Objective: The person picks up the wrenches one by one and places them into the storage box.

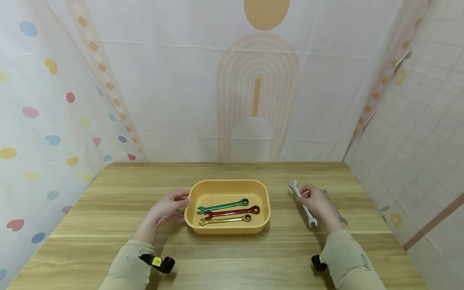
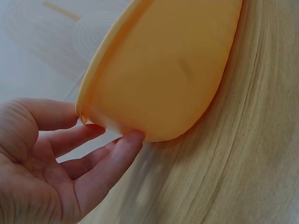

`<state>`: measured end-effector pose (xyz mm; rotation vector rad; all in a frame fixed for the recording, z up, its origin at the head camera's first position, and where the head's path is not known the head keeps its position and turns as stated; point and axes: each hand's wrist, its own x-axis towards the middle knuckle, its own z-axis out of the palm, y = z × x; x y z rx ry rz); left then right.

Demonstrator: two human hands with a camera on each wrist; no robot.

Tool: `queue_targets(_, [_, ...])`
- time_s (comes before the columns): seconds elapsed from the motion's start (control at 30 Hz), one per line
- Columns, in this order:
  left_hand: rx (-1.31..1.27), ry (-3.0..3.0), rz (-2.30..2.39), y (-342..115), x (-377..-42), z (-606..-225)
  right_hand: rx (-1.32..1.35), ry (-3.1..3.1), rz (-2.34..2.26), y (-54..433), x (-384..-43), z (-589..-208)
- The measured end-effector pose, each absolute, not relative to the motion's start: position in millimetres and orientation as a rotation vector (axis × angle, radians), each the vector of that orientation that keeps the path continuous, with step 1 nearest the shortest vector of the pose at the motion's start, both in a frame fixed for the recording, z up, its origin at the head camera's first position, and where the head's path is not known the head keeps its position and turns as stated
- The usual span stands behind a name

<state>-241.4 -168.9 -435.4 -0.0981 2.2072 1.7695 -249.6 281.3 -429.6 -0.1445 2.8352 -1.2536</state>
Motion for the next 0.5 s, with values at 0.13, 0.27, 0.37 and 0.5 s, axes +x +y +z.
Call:
queue_targets(0.13, [-0.085, 2.208, 1.763, -169.3, -240.5, -435.3, -0.133, 2.688, -1.517, 276.8, -250.2, -427.1])
queue_targets(0.27, [-0.085, 2.209, 1.764, -169.1, -239.7, -434.7, -0.089, 2.557, -1.656, 271.6, -250.1, -421.2])
queue_targets(0.37, [-0.081, 2.212, 1.766, -168.9, -239.8, -434.9, -0.067, 2.529, -1.665, 267.1, -250.4, -415.2])
queue_targets(0.5, [-0.075, 2.217, 1.764, -168.9, -240.0, -435.6, -0.073, 2.515, -1.674, 259.9, -250.7, -405.8])
